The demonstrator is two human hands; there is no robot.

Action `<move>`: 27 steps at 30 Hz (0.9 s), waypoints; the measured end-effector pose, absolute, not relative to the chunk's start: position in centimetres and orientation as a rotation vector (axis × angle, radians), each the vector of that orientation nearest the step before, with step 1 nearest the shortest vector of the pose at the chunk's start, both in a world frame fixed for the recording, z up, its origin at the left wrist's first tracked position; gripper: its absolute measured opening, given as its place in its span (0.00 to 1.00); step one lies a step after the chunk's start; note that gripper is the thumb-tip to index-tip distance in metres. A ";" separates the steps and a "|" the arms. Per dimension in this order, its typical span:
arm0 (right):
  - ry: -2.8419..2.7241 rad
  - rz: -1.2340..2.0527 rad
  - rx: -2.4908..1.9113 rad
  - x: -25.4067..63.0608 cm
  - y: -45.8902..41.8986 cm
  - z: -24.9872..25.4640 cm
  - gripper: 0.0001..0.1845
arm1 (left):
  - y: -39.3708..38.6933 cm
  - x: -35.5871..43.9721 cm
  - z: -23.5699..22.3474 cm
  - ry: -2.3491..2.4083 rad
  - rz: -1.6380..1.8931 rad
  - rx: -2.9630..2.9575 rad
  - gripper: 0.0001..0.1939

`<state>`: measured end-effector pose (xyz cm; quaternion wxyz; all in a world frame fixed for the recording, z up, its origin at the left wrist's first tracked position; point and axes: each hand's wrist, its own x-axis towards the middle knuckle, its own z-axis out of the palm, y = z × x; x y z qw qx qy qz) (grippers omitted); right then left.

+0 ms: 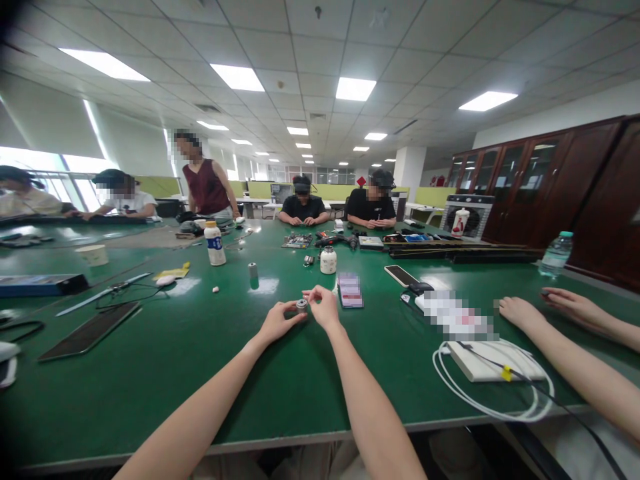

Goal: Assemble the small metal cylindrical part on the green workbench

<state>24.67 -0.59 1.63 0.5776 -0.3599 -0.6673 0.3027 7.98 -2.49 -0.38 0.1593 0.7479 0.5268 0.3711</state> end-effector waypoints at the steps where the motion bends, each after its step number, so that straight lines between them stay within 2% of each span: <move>1: -1.596 0.700 -0.857 24.2 -0.8 1.6 0.09 | -2.5 8.0 -0.3 1.498 1.058 2.146 0.22; 23: -1.748 0.678 -0.829 23.8 -0.7 1.1 0.10 | -2.8 8.2 -0.3 1.549 1.024 2.181 0.20; 25: -1.664 0.723 -0.868 23.9 -0.4 0.6 0.10 | -2.8 8.3 -0.3 1.563 1.049 2.142 0.24; 27: -1.560 0.817 -0.939 23.9 -0.2 -0.1 0.16 | -2.7 8.4 -0.1 1.581 1.117 2.035 0.31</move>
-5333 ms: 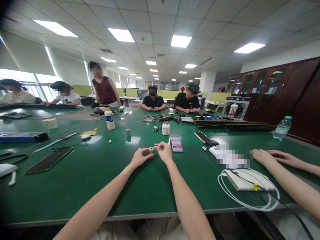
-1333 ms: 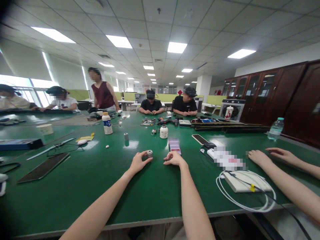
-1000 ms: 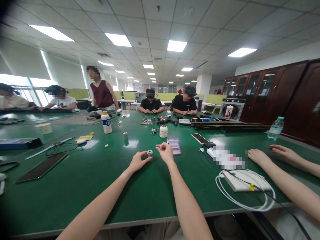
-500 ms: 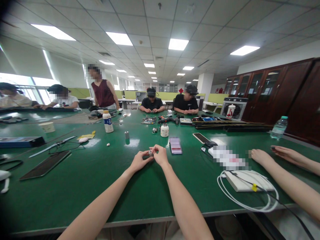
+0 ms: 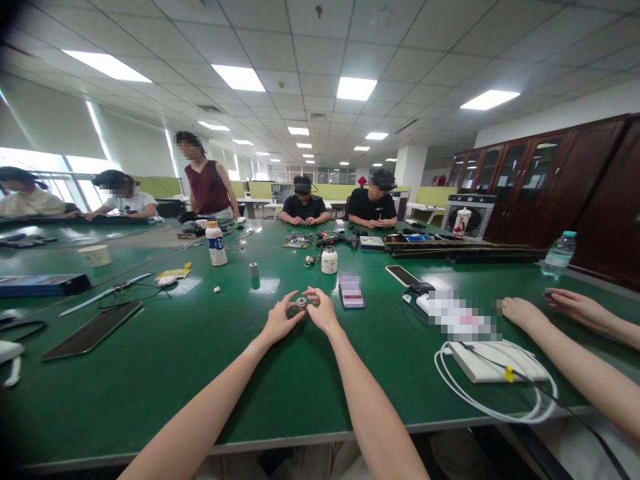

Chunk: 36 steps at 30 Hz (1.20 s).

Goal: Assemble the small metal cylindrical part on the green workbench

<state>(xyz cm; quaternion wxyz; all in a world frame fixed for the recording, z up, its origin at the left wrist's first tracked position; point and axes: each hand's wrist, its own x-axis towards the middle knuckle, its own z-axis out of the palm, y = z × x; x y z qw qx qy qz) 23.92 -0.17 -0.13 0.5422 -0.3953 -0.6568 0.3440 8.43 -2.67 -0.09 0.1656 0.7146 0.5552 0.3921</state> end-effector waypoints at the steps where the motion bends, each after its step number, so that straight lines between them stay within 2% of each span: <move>1: -1.515 0.881 -0.976 23.9 -0.1 -0.6 0.20 | -2.6 8.5 0.1 1.580 1.161 1.967 0.34; 3: -1.468 0.994 -1.030 23.7 0.0 -1.5 0.26 | -2.4 8.5 0.6 1.553 1.254 1.852 0.33; 5: -1.486 1.017 -1.041 23.5 -0.1 -2.4 0.27 | -2.2 8.5 1.1 1.534 1.316 1.813 0.25; 8: -1.520 0.916 -1.059 23.0 -0.2 -3.1 0.22 | -1.9 8.6 1.5 1.589 1.297 1.877 0.16; 12: -1.533 0.808 -1.117 22.6 -0.4 -3.1 0.19 | -1.8 8.9 2.1 1.699 1.249 2.029 0.11; 16: -1.554 0.757 -1.175 22.6 -0.7 -2.7 0.18 | -2.1 8.3 3.2 1.782 1.339 2.097 0.11; 19: -1.604 0.665 -1.257 22.6 -1.0 -2.1 0.17 | -2.3 6.2 3.4 2.079 1.455 1.890 0.14; 22: -1.673 0.550 -1.345 22.8 -1.2 -1.5 0.18 | -2.3 3.1 2.4 2.456 1.289 1.636 0.15; 26: -1.752 0.425 -1.413 22.9 -1.5 -1.2 0.19 | -2.0 0.4 0.6 2.623 1.006 1.493 0.13; 30: -1.788 0.356 -1.466 22.7 -1.7 -1.2 0.22 | -2.3 2.1 1.2 2.520 1.154 1.663 0.13; 33: -1.808 0.328 -1.487 22.6 -1.8 -1.2 0.23 | -2.7 5.2 2.5 2.116 1.365 2.042 0.13; 36: -1.825 0.323 -1.494 22.5 -1.8 -1.2 0.21 | -2.7 7.8 3.1 1.889 1.395 2.118 0.11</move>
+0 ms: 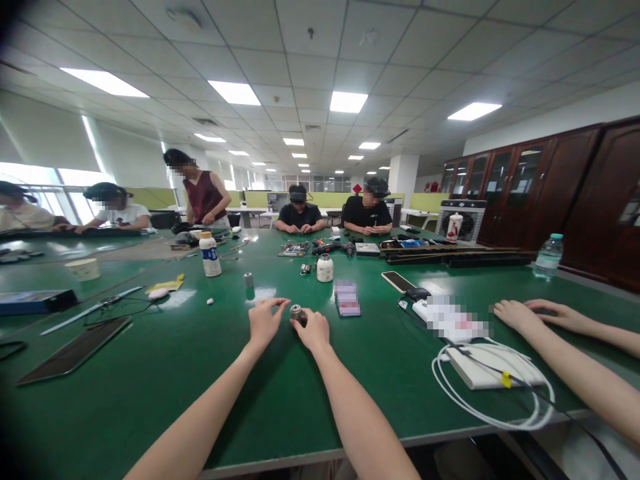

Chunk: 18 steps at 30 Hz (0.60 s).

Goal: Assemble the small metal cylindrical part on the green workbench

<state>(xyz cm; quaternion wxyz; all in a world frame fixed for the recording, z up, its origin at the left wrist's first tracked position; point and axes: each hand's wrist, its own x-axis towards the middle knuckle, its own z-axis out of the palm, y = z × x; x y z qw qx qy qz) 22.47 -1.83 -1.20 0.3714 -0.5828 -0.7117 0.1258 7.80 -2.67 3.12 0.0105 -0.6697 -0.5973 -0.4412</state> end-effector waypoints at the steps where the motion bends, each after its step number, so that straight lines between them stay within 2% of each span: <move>1: -1.830 0.321 -1.496 22.4 -1.8 -1.2 0.21 | -2.6 8.3 3.1 -1.863 -1.384 -2.122 0.11; 18: -1.845 0.289 -1.488 22.5 -1.8 -1.4 0.20 | -1.8 9.2 2.6 -1.839 -1.430 -2.274 0.13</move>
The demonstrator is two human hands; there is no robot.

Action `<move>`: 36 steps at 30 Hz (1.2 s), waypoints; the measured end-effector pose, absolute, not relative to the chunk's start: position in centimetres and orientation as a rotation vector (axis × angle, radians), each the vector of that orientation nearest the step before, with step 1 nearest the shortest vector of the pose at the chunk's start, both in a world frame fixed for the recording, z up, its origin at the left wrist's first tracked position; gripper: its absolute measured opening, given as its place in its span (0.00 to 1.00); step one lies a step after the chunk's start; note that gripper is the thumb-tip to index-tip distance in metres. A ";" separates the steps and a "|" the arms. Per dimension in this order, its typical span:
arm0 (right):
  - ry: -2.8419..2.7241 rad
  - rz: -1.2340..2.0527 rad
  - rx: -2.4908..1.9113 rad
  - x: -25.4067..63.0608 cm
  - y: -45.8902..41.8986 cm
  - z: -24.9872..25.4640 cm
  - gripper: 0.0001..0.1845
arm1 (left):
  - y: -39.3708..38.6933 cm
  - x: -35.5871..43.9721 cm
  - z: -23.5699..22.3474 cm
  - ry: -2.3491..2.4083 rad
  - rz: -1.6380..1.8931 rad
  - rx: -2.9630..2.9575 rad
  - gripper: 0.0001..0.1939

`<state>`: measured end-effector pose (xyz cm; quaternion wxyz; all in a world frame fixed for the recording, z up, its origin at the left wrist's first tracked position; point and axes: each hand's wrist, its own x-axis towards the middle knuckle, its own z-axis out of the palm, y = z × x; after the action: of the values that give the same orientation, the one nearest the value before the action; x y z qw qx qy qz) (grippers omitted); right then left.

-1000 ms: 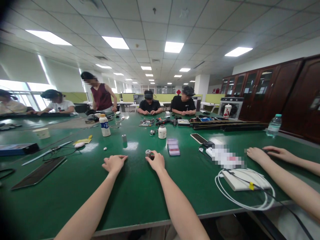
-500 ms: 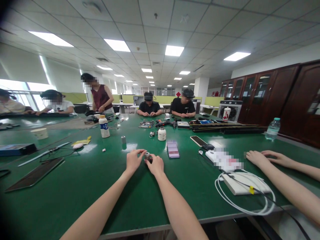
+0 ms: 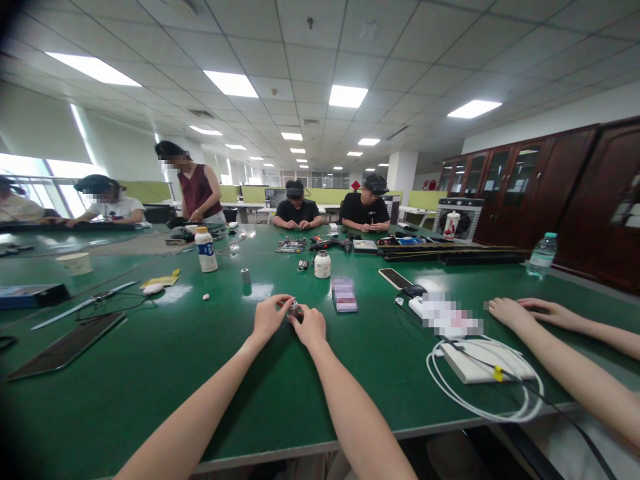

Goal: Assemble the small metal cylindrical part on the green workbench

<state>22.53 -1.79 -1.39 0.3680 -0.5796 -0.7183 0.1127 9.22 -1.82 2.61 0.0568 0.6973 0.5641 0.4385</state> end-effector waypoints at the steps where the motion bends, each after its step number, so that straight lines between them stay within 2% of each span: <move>1: -1.841 0.285 -1.491 22.5 -1.8 -1.4 0.20 | -1.7 9.2 2.5 1.698 1.342 2.104 0.13; 12: -1.831 0.301 -1.501 22.5 -2.0 -1.3 0.20 | -0.9 8.4 1.9 1.575 1.331 2.152 0.14; 21: -1.860 0.338 -1.534 22.5 -2.4 -0.6 0.20 | -1.8 9.2 2.7 1.818 1.235 2.164 0.15; 31: -1.870 0.327 -1.571 22.5 -2.6 -0.4 0.21 | -2.5 9.4 2.7 1.857 1.221 2.245 0.13; 36: -1.805 0.402 -1.492 22.5 -2.5 -0.4 0.22 | -1.4 8.5 1.4 1.577 1.288 2.066 0.15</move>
<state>22.53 -2.49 -0.45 0.3735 -0.5825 -0.7047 0.1569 8.52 -1.37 1.40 0.1202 0.7072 0.5396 0.4407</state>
